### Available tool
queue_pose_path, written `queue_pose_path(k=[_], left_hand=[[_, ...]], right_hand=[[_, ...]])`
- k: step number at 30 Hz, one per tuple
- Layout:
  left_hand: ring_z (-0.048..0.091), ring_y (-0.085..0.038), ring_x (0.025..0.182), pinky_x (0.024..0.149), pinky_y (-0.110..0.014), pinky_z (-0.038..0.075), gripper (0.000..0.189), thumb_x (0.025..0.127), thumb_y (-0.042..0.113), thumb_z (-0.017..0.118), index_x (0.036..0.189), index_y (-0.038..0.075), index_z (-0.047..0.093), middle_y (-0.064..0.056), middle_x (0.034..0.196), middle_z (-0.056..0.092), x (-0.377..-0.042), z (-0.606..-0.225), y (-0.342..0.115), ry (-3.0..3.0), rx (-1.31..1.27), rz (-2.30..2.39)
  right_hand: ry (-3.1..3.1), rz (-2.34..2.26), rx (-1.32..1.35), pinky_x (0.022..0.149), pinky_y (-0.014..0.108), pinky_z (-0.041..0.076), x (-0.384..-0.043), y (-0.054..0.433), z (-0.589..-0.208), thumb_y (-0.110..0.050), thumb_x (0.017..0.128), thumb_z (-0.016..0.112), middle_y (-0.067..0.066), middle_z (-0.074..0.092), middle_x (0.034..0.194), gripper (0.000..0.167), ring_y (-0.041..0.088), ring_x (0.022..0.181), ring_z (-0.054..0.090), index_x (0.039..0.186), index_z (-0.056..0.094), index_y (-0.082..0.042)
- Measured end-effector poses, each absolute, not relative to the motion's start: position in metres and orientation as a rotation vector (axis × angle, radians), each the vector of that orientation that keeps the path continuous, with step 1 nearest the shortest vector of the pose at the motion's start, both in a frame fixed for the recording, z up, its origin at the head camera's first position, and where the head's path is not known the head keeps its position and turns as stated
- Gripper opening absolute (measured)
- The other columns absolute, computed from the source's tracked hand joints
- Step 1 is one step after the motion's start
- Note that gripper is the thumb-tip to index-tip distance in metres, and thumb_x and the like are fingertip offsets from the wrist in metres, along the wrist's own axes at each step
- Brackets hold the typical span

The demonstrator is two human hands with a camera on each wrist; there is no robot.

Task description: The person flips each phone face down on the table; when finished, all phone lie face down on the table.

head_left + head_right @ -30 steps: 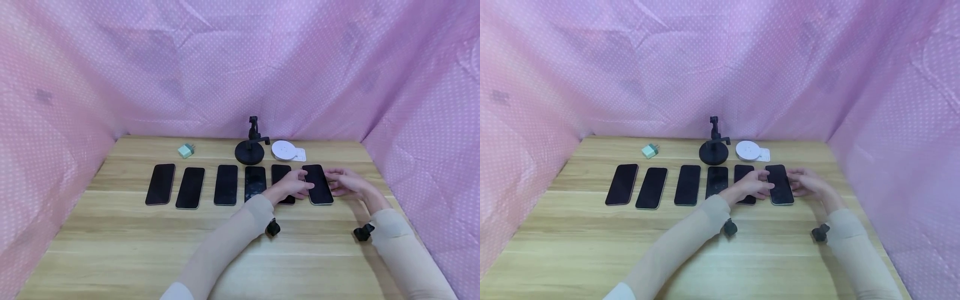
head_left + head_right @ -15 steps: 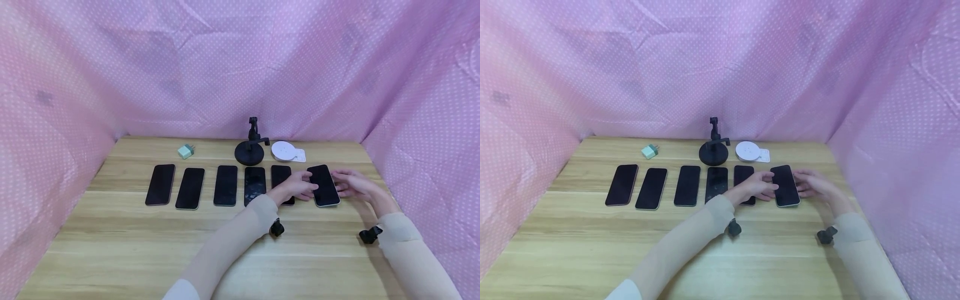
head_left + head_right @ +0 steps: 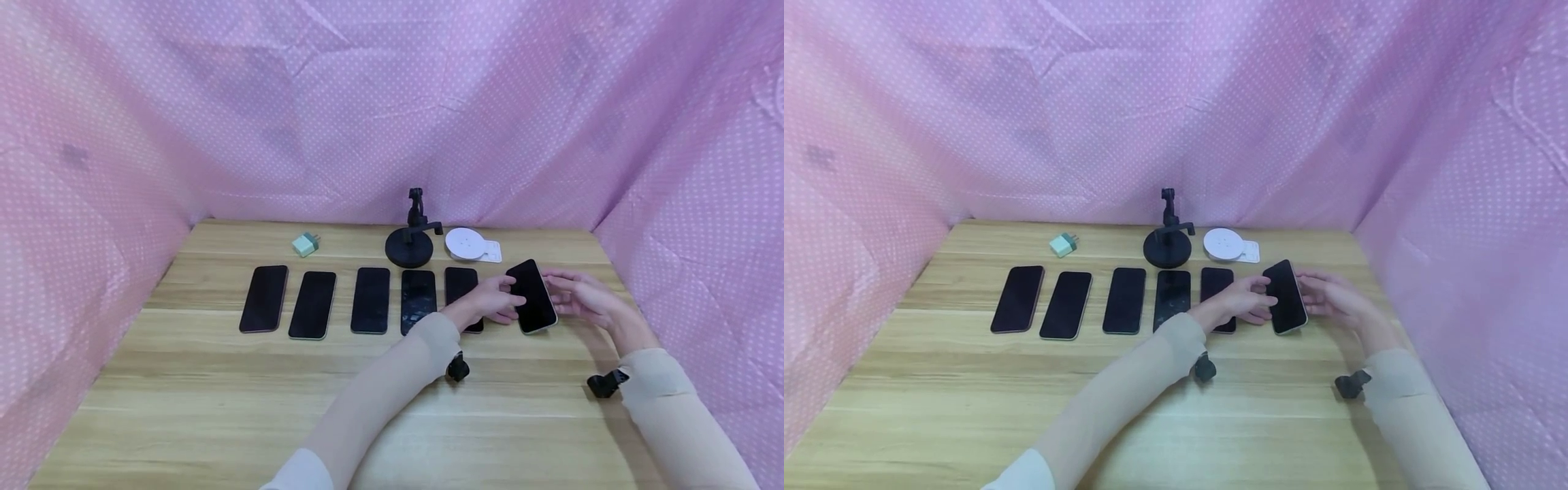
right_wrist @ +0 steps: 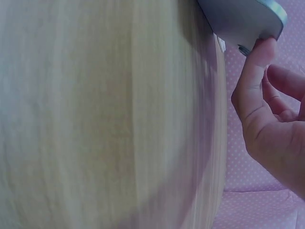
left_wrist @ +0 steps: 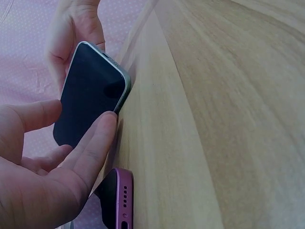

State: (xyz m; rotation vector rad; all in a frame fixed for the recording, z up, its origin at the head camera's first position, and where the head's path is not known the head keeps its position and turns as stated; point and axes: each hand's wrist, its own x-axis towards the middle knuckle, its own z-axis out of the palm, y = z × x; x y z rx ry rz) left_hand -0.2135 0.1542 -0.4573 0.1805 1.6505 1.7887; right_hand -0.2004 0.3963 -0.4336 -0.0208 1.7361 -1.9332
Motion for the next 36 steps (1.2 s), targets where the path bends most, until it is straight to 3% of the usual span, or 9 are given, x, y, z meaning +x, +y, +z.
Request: queue_pose_path(k=[7, 13, 24, 36], left_hand=[[0.07, -0.039, 0.097, 0.084, -0.045, 0.061, 0.063, 0.096, 0.008, 0.07, 0.151, 0.003, 0.041, -0.017, 0.152, 0.043, -0.217, -0.455, 0.154, 1.656, 0.172, 1.792], [0.071, -0.038, 0.094, 0.082, -0.045, 0.062, 0.063, 0.095, 0.008, 0.071, 0.151, 0.004, 0.042, -0.017, 0.15, 0.045, -0.219, -0.454, 0.155, 1.641, 0.177, 1.809], [0.072, -0.038, 0.085, 0.075, -0.047, 0.063, 0.07, 0.086, -0.002, 0.078, 0.148, 0.006, 0.046, -0.023, 0.145, 0.048, -0.217, -0.454, 0.163, 1.688, 0.165, 1.868], [0.072, -0.044, 0.088, 0.075, -0.048, 0.063, 0.068, 0.093, 0.01, 0.076, 0.152, 0.008, 0.043, -0.021, 0.146, 0.049, -0.216, -0.455, 0.159, 1.634, 0.142, 1.899]], right_hand=[[1.722, -1.94, -0.017, 0.08, 0.031, 0.06, -0.206, 0.392, -0.438, -0.013, 0.11, 0.044, 0.001, 0.071, 0.115, 0.024, 0.018, 0.099, 0.068, 0.122, 0.064, -0.019], [1.702, -1.957, -0.051, 0.082, 0.033, 0.06, -0.207, 0.391, -0.437, -0.008, 0.111, 0.037, 0.002, 0.072, 0.116, 0.031, 0.019, 0.1, 0.069, 0.123, 0.064, -0.018], [1.629, -2.001, -0.07, 0.082, 0.034, 0.061, -0.205, 0.39, -0.437, -0.007, 0.111, 0.036, 0.004, 0.072, 0.117, 0.032, 0.02, 0.101, 0.069, 0.124, 0.064, -0.016], [1.685, -1.923, -0.113, 0.084, 0.039, 0.061, -0.204, 0.378, -0.439, -0.012, 0.111, 0.039, 0.007, 0.071, 0.119, 0.028, 0.024, 0.104, 0.068, 0.135, 0.055, -0.011]])
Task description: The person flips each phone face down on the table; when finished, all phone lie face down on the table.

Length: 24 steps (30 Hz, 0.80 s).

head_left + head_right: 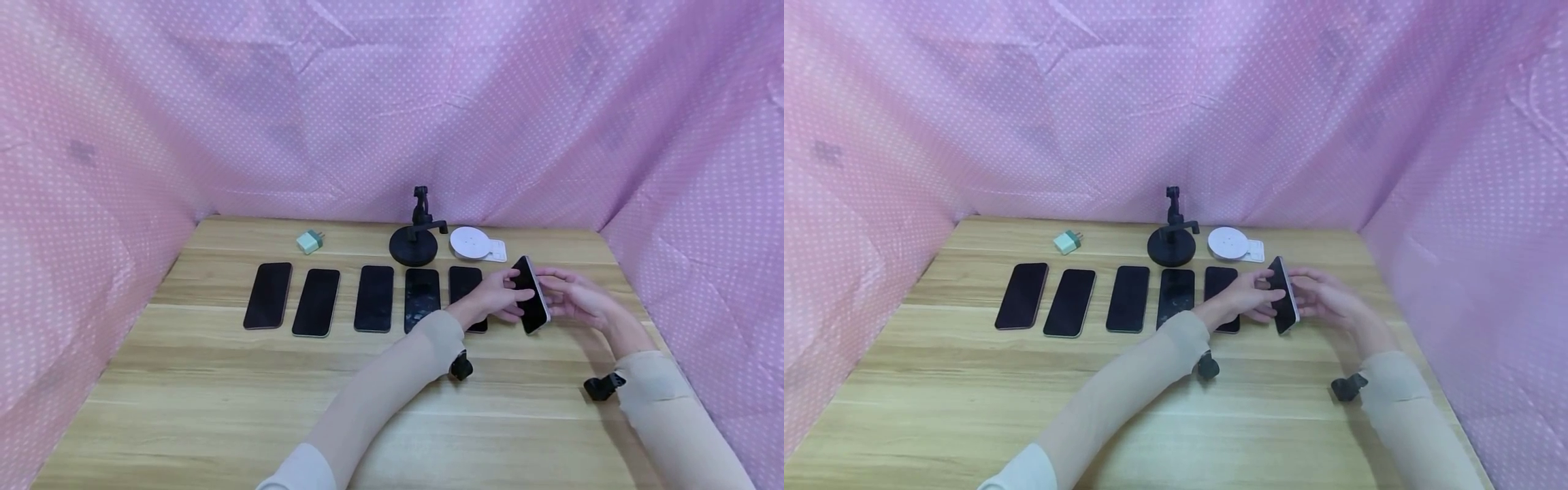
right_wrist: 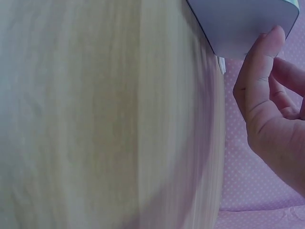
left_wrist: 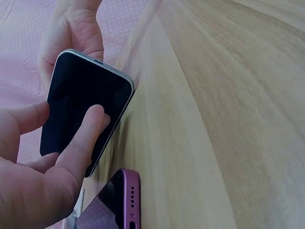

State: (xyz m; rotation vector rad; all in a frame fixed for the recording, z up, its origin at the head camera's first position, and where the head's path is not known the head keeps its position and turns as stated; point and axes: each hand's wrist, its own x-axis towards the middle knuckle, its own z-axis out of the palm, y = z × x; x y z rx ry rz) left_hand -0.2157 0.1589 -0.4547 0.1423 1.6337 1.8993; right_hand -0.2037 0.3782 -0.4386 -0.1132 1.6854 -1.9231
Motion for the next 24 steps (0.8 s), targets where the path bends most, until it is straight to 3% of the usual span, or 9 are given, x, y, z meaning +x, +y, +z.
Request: queue_pose_path(k=[6, 14, 24], left_hand=[[0.071, -0.045, 0.093, 0.076, -0.049, 0.062, 0.068, 0.096, 0.012, 0.072, 0.155, 0.009, 0.039, -0.021, 0.147, 0.049, -0.216, -0.453, 0.159, 1.603, 0.152, 1.902], [0.071, -0.041, 0.095, 0.069, -0.042, 0.064, 0.067, 0.096, 0.013, 0.073, 0.155, 0.011, 0.041, -0.017, 0.146, 0.052, -0.217, -0.452, 0.156, 1.598, 0.135, 1.895], [0.072, -0.035, 0.085, 0.076, -0.048, 0.063, 0.064, 0.096, 0.013, 0.072, 0.153, 0.01, 0.043, -0.013, 0.13, 0.063, -0.217, -0.454, 0.151, 1.566, 0.135, 1.932]], right_hand=[[1.723, -1.874, -0.131, 0.089, 0.042, 0.06, -0.203, 0.374, -0.441, -0.011, 0.111, 0.038, 0.005, 0.071, 0.118, 0.033, 0.027, 0.107, 0.068, 0.142, 0.049, -0.006], [1.738, -1.799, -0.143, 0.095, 0.043, 0.057, -0.205, 0.375, -0.449, -0.015, 0.111, 0.04, 0.003, 0.069, 0.122, 0.038, 0.026, 0.115, 0.064, 0.148, 0.043, -0.009], [1.809, -1.736, -0.105, 0.096, 0.044, 0.056, -0.204, 0.367, -0.445, -0.018, 0.111, 0.044, 0.002, 0.067, 0.122, 0.051, 0.022, 0.113, 0.065, 0.156, 0.029, 0.001]])
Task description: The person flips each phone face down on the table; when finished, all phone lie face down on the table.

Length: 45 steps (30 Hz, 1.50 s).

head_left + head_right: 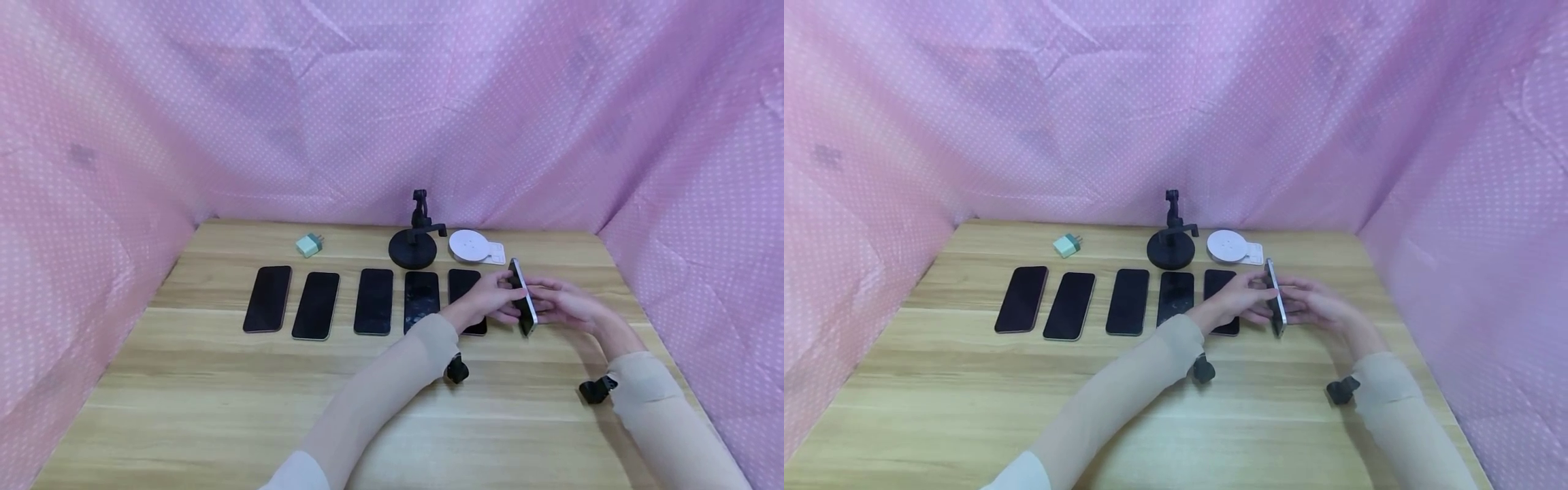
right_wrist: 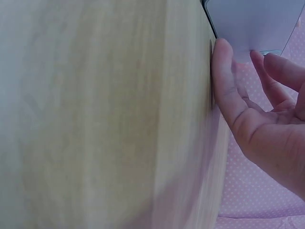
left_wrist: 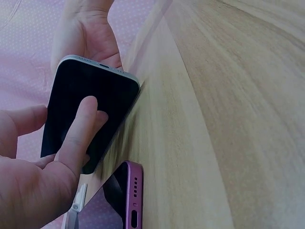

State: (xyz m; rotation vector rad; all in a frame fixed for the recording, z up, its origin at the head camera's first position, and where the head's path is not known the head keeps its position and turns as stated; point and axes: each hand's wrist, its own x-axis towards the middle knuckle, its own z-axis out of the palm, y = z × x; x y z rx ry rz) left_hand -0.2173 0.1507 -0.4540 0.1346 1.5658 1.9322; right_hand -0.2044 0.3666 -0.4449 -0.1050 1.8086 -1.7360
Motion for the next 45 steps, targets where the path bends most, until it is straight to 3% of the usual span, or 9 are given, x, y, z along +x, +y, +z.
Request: queue_pose_path(k=[6, 12, 16, 20, 23, 27, 34, 38, 45], left_hand=[[0.073, -0.033, 0.083, 0.075, -0.046, 0.063, 0.048, 0.098, 0.008, 0.068, 0.143, 0.006, 0.053, -0.008, 0.114, 0.068, -0.218, -0.455, 0.147, 1.55, 0.161, 1.939], [0.073, -0.034, 0.089, 0.073, -0.043, 0.063, 0.042, 0.1, 0.0, 0.061, 0.141, 0.0, 0.052, -0.015, 0.109, 0.069, -0.219, -0.46, 0.142, 1.573, 0.144, 1.93], [0.073, -0.034, 0.093, 0.075, -0.045, 0.063, 0.044, 0.1, -0.003, 0.06, 0.143, 0.001, 0.051, -0.014, 0.108, 0.07, -0.219, -0.466, 0.141, 1.584, 0.08, 1.93], [0.071, -0.036, 0.097, 0.078, -0.049, 0.062, 0.049, 0.099, -0.006, 0.057, 0.147, 0.0, 0.047, -0.015, 0.111, 0.068, -0.217, -0.469, 0.143, 1.576, 0.063, 1.948], [0.07, -0.037, 0.101, 0.081, -0.049, 0.061, 0.053, 0.098, -0.009, 0.055, 0.15, -0.002, 0.043, -0.016, 0.116, 0.066, -0.215, -0.468, 0.145, 1.571, 0.074, 1.947], [0.067, -0.036, 0.108, 0.084, -0.049, 0.061, 0.059, 0.096, -0.012, 0.057, 0.152, -0.002, 0.039, -0.017, 0.127, 0.062, -0.211, -0.466, 0.148, 1.578, 0.082, 1.951], [0.061, -0.036, 0.118, 0.091, -0.048, 0.058, 0.063, 0.094, -0.012, 0.06, 0.153, -0.003, 0.038, -0.017, 0.142, 0.053, -0.201, -0.461, 0.156, 1.605, 0.091, 1.937], [0.061, -0.035, 0.119, 0.091, -0.047, 0.058, 0.066, 0.095, -0.01, 0.062, 0.154, -0.005, 0.034, -0.021, 0.148, 0.048, -0.196, -0.457, 0.161, 1.693, 0.089, 1.89], [0.06, -0.034, 0.12, 0.091, -0.045, 0.058, 0.063, 0.096, -0.007, 0.063, 0.152, -0.006, 0.036, -0.024, 0.15, 0.043, -0.187, -0.449, 0.163, 1.742, 0.072, 1.842]], right_hand=[[1.817, -1.714, -0.144, 0.097, 0.044, 0.055, -0.203, 0.364, -0.442, -0.018, 0.111, 0.042, 0.0, 0.065, 0.125, 0.05, 0.023, 0.114, 0.064, 0.156, 0.029, 0.002], [1.906, -1.657, -0.068, 0.098, 0.045, 0.055, -0.199, 0.367, -0.434, -0.023, 0.111, 0.045, -0.001, 0.058, 0.132, 0.058, 0.021, 0.114, 0.061, 0.157, 0.023, 0.003], [1.925, -1.64, -0.024, 0.099, 0.048, 0.054, -0.2, 0.369, -0.432, -0.023, 0.111, 0.045, 0.008, 0.052, 0.14, 0.063, 0.021, 0.114, 0.06, 0.159, 0.015, 0.005], [1.928, -1.632, -0.015, 0.101, 0.048, 0.053, -0.201, 0.37, -0.43, -0.025, 0.11, 0.045, 0.024, 0.036, 0.154, 0.065, 0.021, 0.115, 0.058, 0.159, 0.013, 0.004], [1.956, -1.624, -0.009, 0.1, 0.047, 0.053, -0.202, 0.371, -0.43, -0.026, 0.111, 0.045, 0.03, 0.025, 0.157, 0.067, 0.02, 0.114, 0.058, 0.159, 0.011, 0.005], [1.976, -1.632, 0.015, 0.099, 0.046, 0.054, -0.203, 0.376, -0.432, -0.025, 0.11, 0.046, 0.024, 0.036, 0.149, 0.068, 0.018, 0.112, 0.059, 0.159, 0.01, 0.007], [2.012, -1.582, 0.055, 0.089, 0.043, 0.06, -0.206, 0.389, -0.435, -0.024, 0.107, 0.054, 0.002, 0.062, 0.116, 0.068, 0.015, 0.099, 0.064, 0.154, 0.021, 0.012], [2.032, -1.546, 0.105, 0.083, 0.041, 0.062, -0.207, 0.39, -0.436, -0.022, 0.106, 0.056, 0.001, 0.064, 0.106, 0.064, 0.014, 0.091, 0.064, 0.153, 0.027, 0.01], [2.094, -1.5, 0.183, 0.076, 0.037, 0.063, -0.205, 0.382, -0.439, -0.018, 0.106, 0.055, 0.003, 0.061, 0.1, 0.063, 0.013, 0.083, 0.061, 0.157, 0.024, 0.006]])
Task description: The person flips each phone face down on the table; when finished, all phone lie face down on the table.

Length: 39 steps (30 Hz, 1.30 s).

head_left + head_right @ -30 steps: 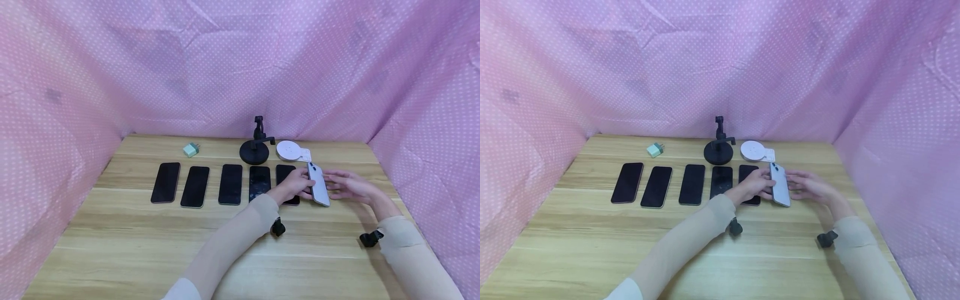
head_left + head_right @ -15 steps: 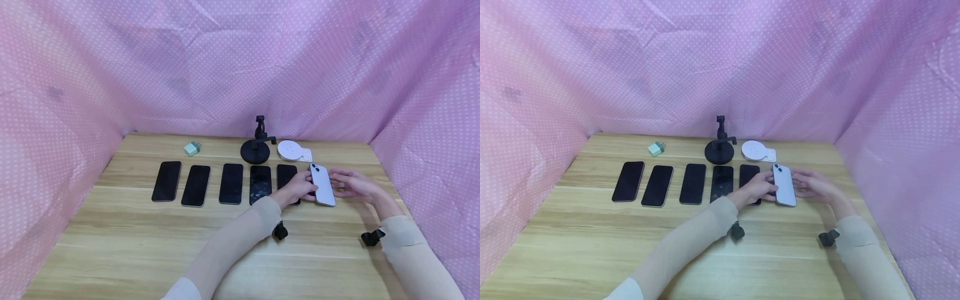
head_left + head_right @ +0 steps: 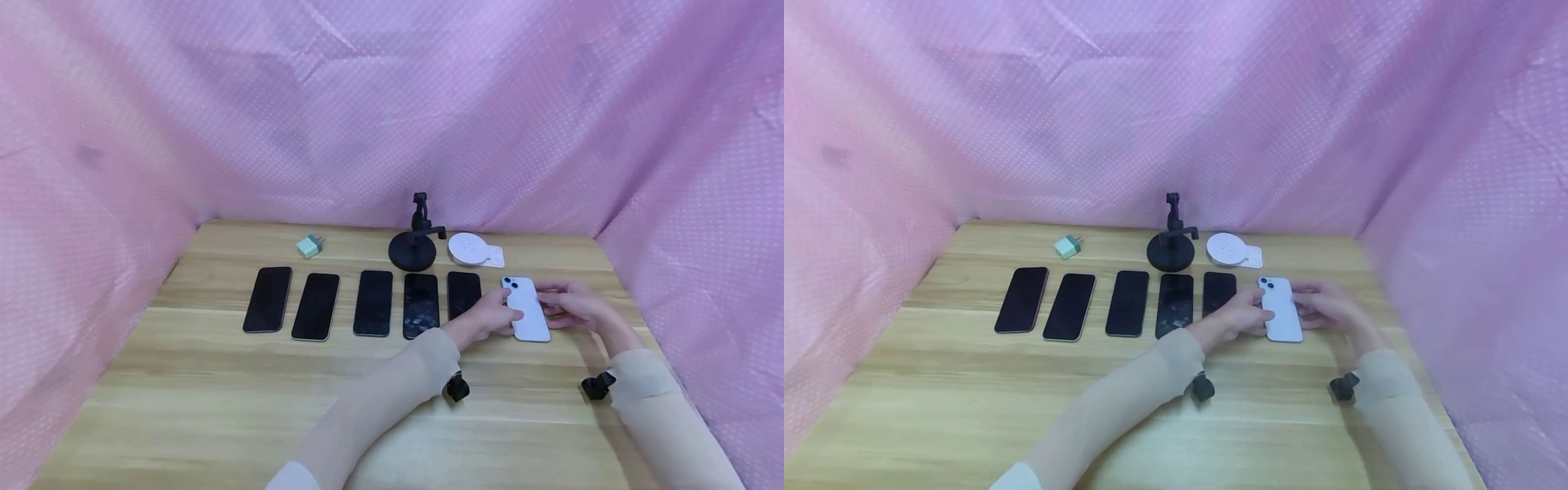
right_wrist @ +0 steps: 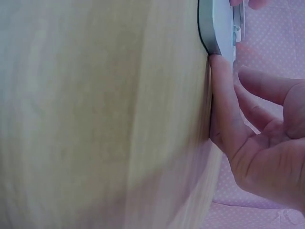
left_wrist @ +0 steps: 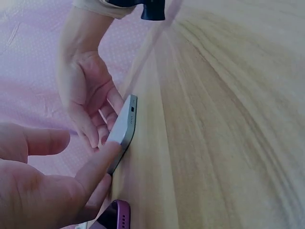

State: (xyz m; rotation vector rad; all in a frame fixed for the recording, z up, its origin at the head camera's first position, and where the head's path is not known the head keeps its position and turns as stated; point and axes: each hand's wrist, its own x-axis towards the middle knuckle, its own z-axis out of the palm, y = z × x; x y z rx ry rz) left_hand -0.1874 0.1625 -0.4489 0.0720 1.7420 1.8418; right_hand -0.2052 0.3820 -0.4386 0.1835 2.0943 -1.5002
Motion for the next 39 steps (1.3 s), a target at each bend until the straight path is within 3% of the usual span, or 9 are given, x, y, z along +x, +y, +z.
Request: queue_pose_path(k=[10, 14, 18, 24, 30, 34, 39], left_hand=[[0.063, -0.026, 0.114, 0.087, -0.043, 0.06, 0.059, 0.095, -0.002, 0.066, 0.15, 0.0, 0.044, -0.019, 0.145, 0.051, -0.182, -0.447, 0.157, 1.815, 0.093, 1.805], [0.066, -0.022, 0.105, 0.087, -0.033, 0.059, 0.059, 0.096, 0.007, 0.069, 0.151, 0.005, 0.046, -0.016, 0.142, 0.054, -0.182, -0.446, 0.146, 1.945, 0.241, 1.682], [0.064, -0.02, 0.113, 0.091, -0.027, 0.053, 0.058, 0.098, 0.018, 0.07, 0.151, 0.011, 0.048, -0.013, 0.139, 0.059, -0.182, -0.442, 0.121, 2.139, 0.457, 1.493], [0.054, -0.027, 0.131, 0.104, -0.031, 0.048, 0.055, 0.101, 0.024, 0.066, 0.151, 0.009, 0.047, -0.01, 0.148, 0.053, -0.186, -0.433, 0.087, 2.287, 0.7, 1.368], [0.046, -0.028, 0.139, 0.113, -0.039, 0.042, 0.057, 0.101, 0.028, 0.065, 0.152, 0.01, 0.046, -0.009, 0.152, 0.048, -0.191, -0.43, 0.055, 2.338, 0.657, 1.357], [0.042, -0.032, 0.141, 0.115, -0.044, 0.038, 0.058, 0.101, 0.027, 0.065, 0.154, 0.012, 0.044, -0.012, 0.154, 0.046, -0.192, -0.432, 0.042, 2.277, 0.55, 1.406], [0.038, -0.037, 0.143, 0.117, -0.047, 0.036, 0.062, 0.101, 0.026, 0.065, 0.155, 0.009, 0.04, -0.016, 0.158, 0.039, -0.19, -0.433, 0.037, 2.131, 0.466, 1.512]], right_hand=[[2.131, -1.505, 0.103, 0.071, 0.035, 0.063, -0.205, 0.379, -0.44, -0.014, 0.105, 0.057, 0.005, 0.057, 0.098, 0.059, 0.014, 0.08, 0.06, 0.153, 0.031, 0.006], [2.211, -1.463, 0.11, 0.069, 0.033, 0.062, -0.206, 0.378, -0.441, -0.017, 0.105, 0.058, 0.006, 0.059, 0.098, 0.057, 0.014, 0.079, 0.06, 0.152, 0.034, 0.006], [2.426, -1.363, 0.06, 0.07, 0.033, 0.062, -0.203, 0.359, -0.44, -0.014, 0.105, 0.057, 0.017, 0.059, 0.109, 0.053, 0.018, 0.083, 0.062, 0.15, 0.038, 0.008], [2.521, -1.422, -0.124, 0.077, 0.04, 0.063, -0.191, 0.327, -0.422, -0.01, 0.104, 0.057, 0.033, 0.057, 0.123, 0.051, 0.036, 0.101, 0.064, 0.148, 0.04, 0.009], [2.307, -1.638, -0.2, 0.095, 0.049, 0.056, -0.189, 0.296, -0.422, -0.006, 0.104, 0.057, 0.037, 0.044, 0.14, 0.058, 0.048, 0.121, 0.055, 0.152, 0.03, 0.011], [2.169, -1.707, -0.189, 0.105, 0.051, 0.049, -0.189, 0.282, -0.429, -0.007, 0.104, 0.055, 0.035, 0.031, 0.153, 0.063, 0.049, 0.135, 0.042, 0.156, 0.022, 0.009], [2.111, -1.725, -0.172, 0.108, 0.047, 0.046, -0.188, 0.276, -0.437, -0.007, 0.105, 0.054, 0.035, 0.02, 0.159, 0.067, 0.045, 0.144, 0.029, 0.158, 0.016, 0.008]])
